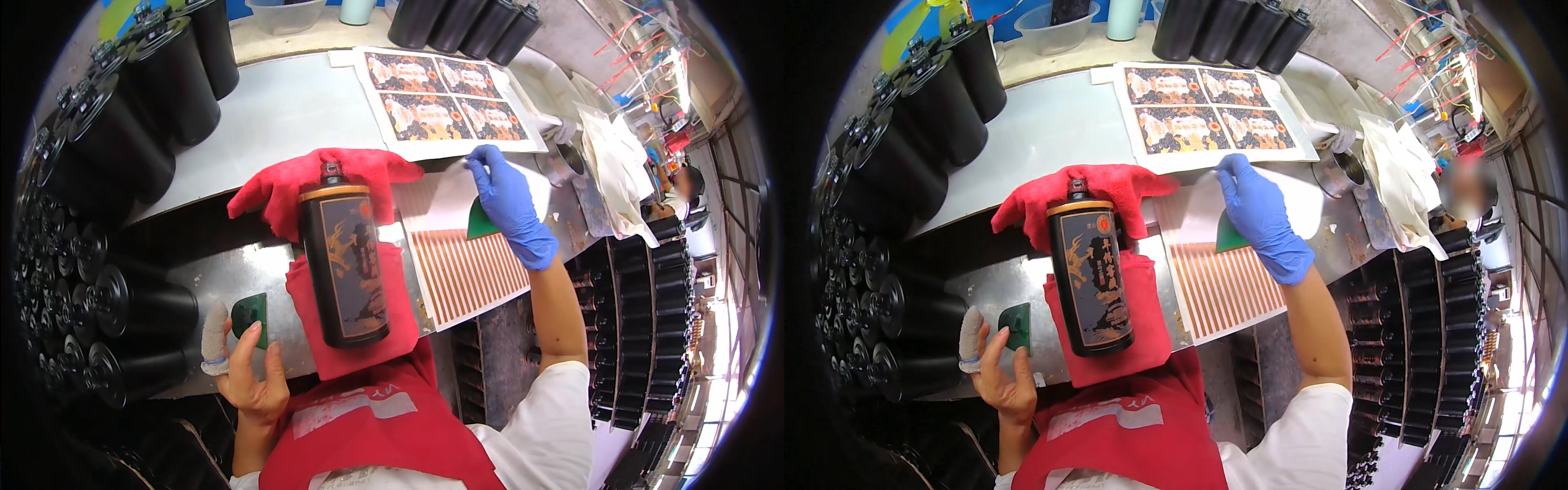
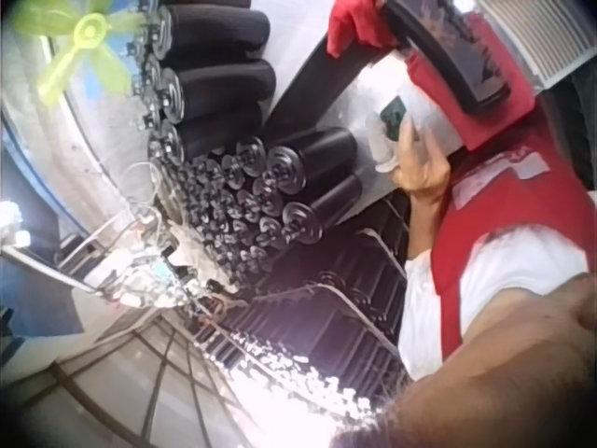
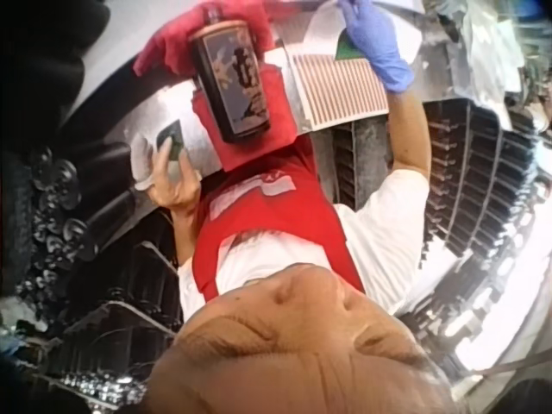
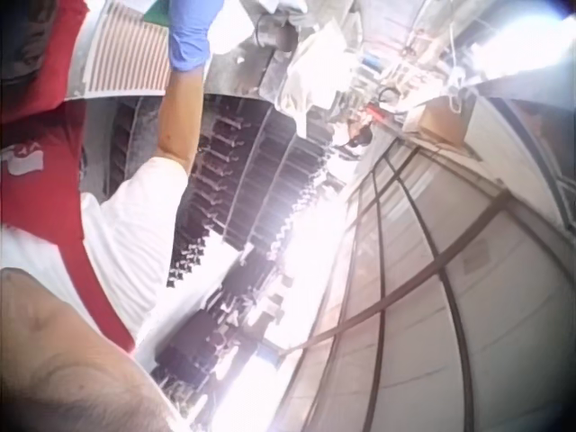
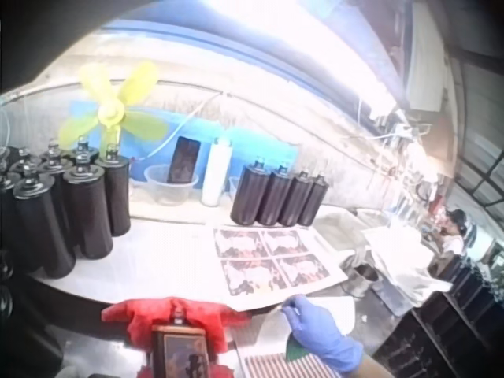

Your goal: The person applies decorative labels to black cylindrical cans. They position a label on the can, smooth it with a green squeegee, and then place a copper-colored band around the top rim. The process is repeated for multiple cans.

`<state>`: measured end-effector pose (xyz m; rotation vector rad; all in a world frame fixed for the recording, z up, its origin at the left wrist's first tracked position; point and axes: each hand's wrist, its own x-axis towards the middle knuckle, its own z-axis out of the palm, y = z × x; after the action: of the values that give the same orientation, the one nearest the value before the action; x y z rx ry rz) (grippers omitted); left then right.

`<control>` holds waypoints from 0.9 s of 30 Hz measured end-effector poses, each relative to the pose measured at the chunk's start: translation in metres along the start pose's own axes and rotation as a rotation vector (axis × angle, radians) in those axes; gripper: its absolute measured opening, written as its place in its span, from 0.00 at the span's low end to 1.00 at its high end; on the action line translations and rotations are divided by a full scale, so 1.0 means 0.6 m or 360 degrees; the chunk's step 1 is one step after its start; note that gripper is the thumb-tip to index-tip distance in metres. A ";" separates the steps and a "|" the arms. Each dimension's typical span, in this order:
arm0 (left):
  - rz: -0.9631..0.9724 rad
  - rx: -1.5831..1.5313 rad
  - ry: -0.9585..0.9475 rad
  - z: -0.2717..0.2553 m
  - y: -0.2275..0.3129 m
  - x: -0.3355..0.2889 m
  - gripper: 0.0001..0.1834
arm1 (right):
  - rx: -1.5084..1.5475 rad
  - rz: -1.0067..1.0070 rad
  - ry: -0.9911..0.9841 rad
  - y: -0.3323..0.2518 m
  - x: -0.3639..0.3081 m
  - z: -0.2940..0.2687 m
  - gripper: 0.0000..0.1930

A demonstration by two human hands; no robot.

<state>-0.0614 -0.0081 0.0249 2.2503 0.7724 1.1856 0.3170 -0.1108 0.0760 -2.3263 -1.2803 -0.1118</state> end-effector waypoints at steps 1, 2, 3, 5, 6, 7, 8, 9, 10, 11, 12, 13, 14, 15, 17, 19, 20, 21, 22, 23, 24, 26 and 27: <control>-0.0002 0.0004 -0.0005 -0.002 -0.004 -0.001 0.17 | 0.0254 -0.0130 0.0003 0.005 0.000 0.009 0.08; -0.0003 0.0008 -0.0011 -0.002 -0.006 -0.002 0.17 | 0.0522 -0.0028 -0.0005 0.010 -0.007 0.011 0.11; -0.0012 -0.0009 -0.0031 -0.002 -0.006 -0.002 0.17 | 0.0610 0.0113 0.0003 0.019 -0.015 0.005 0.13; -0.0028 -0.0051 -0.0070 -0.001 -0.006 -0.002 0.17 | 0.0732 0.0148 0.0117 0.068 -0.047 -0.005 0.13; -0.0027 -0.0034 -0.0078 -0.001 -0.006 -0.002 0.17 | 0.0549 0.0301 0.0016 0.082 -0.064 -0.020 0.12; -0.0024 -0.0017 -0.0084 0.000 -0.006 -0.002 0.17 | 0.0363 0.0450 -0.0083 0.096 -0.082 -0.036 0.10; -0.0019 -0.0008 -0.0091 0.003 -0.005 -0.001 0.17 | 0.0191 0.0292 -0.0054 0.116 -0.100 -0.036 0.10; -0.0015 0.0004 -0.0104 0.006 -0.005 0.000 0.17 | 0.0125 0.0225 -0.0130 0.127 -0.121 -0.043 0.13; -0.0004 0.0006 -0.0123 0.011 -0.003 0.002 0.16 | -0.0090 0.0044 -0.0144 0.143 -0.141 -0.042 0.15; 0.0007 0.0013 -0.0140 0.015 -0.001 0.004 0.16 | -0.0303 -0.0139 -0.0160 0.152 -0.154 -0.037 0.18; 0.0013 -0.0001 -0.0146 0.020 0.003 0.005 0.16 | -0.0347 -0.0056 -0.0322 0.157 -0.161 -0.036 0.22; 0.0022 -0.0009 -0.0154 0.024 0.007 0.006 0.16 | -0.0407 -0.0010 -0.0410 0.147 -0.159 -0.034 0.24; 0.0031 -0.0011 -0.0161 0.027 0.012 0.008 0.16 | -0.0405 -0.0017 -0.0458 0.133 -0.152 -0.030 0.24; 0.0054 -0.0011 -0.0162 0.029 0.018 0.010 0.16 | -0.0403 -0.0027 -0.0507 0.126 -0.141 -0.027 0.24; 0.0103 -0.0012 -0.0162 0.031 0.029 0.016 0.16 | -0.0410 -0.0188 -0.0505 0.149 -0.127 -0.007 0.21; 0.0100 -0.0008 -0.0146 0.031 0.037 0.014 0.16 | -0.0455 -0.0318 -0.0574 0.164 -0.102 0.004 0.17; 0.0090 -0.0017 -0.0143 0.029 0.038 0.011 0.16 | -0.0513 -0.0359 -0.0646 0.174 -0.088 -0.005 0.14; 0.0081 -0.0030 -0.0141 0.028 0.040 0.010 0.16 | -0.0574 -0.0396 -0.0719 0.183 -0.073 -0.014 0.12; 0.0090 0.0009 -0.0135 0.025 0.042 0.011 0.16 | -0.0614 -0.0323 -0.0680 0.178 -0.053 -0.032 0.09; 0.0077 0.0043 -0.0100 0.025 0.042 0.009 0.16 | -0.0712 -0.0376 -0.0552 0.184 -0.034 -0.057 0.09; 0.0067 0.0073 -0.0067 0.026 0.040 0.007 0.17 | -0.0742 -0.0378 -0.0310 0.184 -0.022 -0.082 0.10; 0.0057 0.0130 -0.0046 0.024 0.039 0.005 0.17 | -0.0564 -0.0353 0.0008 0.163 0.000 -0.141 0.10; 0.0056 0.0159 -0.0052 0.022 0.041 0.005 0.17 | -0.0352 -0.0284 0.0108 0.143 0.007 -0.164 0.11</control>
<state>-0.0424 -0.0261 0.0353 2.3677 0.7982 1.1465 0.4044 -0.1899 0.1325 -2.3607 -1.5055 -0.4062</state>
